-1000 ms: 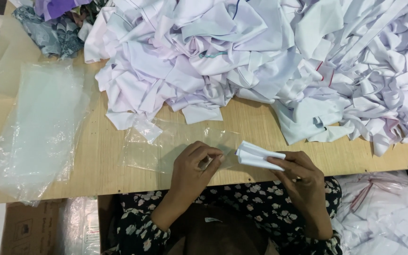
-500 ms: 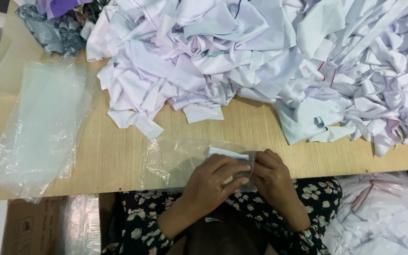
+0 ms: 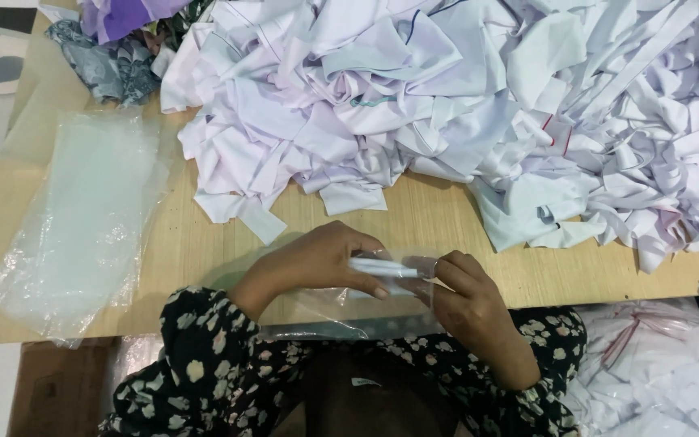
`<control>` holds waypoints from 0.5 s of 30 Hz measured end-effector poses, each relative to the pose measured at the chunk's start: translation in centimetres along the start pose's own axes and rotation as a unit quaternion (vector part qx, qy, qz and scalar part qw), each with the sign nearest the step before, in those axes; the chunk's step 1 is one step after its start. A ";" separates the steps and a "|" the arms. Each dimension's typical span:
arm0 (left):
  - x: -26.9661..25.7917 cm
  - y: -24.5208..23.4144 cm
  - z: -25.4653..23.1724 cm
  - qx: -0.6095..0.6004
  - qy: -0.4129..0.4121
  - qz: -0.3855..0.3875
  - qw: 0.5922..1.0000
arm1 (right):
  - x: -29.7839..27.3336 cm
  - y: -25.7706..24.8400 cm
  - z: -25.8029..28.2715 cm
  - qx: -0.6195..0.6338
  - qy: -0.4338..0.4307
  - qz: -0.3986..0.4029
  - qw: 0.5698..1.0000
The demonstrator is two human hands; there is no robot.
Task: Folding small white fabric pieces and inserting them into small plastic bags for packaging.
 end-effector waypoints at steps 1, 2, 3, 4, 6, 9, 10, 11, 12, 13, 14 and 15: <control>0.2 0.7 0.0 0.001 0.001 -0.001 1.000 | 0.2 -0.5 0.0 -0.001 -0.001 -0.001 1.000; 0.5 1.1 -0.1 -0.034 0.010 -0.040 0.999 | 0.5 -1.0 -0.2 -0.006 0.011 -0.004 1.000; 0.7 1.4 -0.1 -0.068 0.018 -0.079 0.994 | 0.7 -1.5 -0.3 -0.012 0.023 -0.007 1.000; 1.0 2.4 0.4 -0.067 0.020 -0.078 0.994 | 0.9 -1.8 -0.6 -0.014 0.024 -0.008 1.000; 1.2 2.8 0.9 -0.253 0.123 -0.249 0.927 | 1.2 -3.7 -1.8 -0.007 0.116 -0.164 0.980; 0.9 3.7 0.8 -0.385 0.102 -0.309 0.864 | 2.0 -5.9 -0.8 0.071 0.186 -0.230 0.953; 0.6 3.9 0.0 -0.385 0.103 -0.310 0.863 | 1.9 -5.5 -0.5 0.071 0.185 -0.230 0.953; 0.2 4.0 -0.7 -0.429 0.110 -0.322 0.837 | 1.8 -4.9 -0.6 0.148 0.224 -0.228 0.936; -0.2 4.2 -1.3 -0.473 0.116 -0.331 0.808 | 1.5 -4.3 -0.6 0.222 0.262 -0.224 0.912; -0.2 4.4 -1.4 -0.473 0.117 -0.331 0.808 | 1.4 -3.8 -0.6 0.221 0.262 -0.224 0.912; -0.3 4.6 -1.4 -0.481 0.126 -0.336 0.800 | 1.2 -3.2 -0.7 0.234 0.286 -0.223 0.902; -0.4 4.8 -1.4 -0.488 0.135 -0.342 0.792 | 1.0 -2.6 -0.8 0.247 0.309 -0.223 0.891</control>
Point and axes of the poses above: each hand's wrist, its own x-axis towards the middle knuckle, its own y-axis out of the palm, z = x × y, the point moved 4 cm from there along x, towards the middle knuckle, and after that the axes turned 9 degrees about -z, right-handed, at the moved point
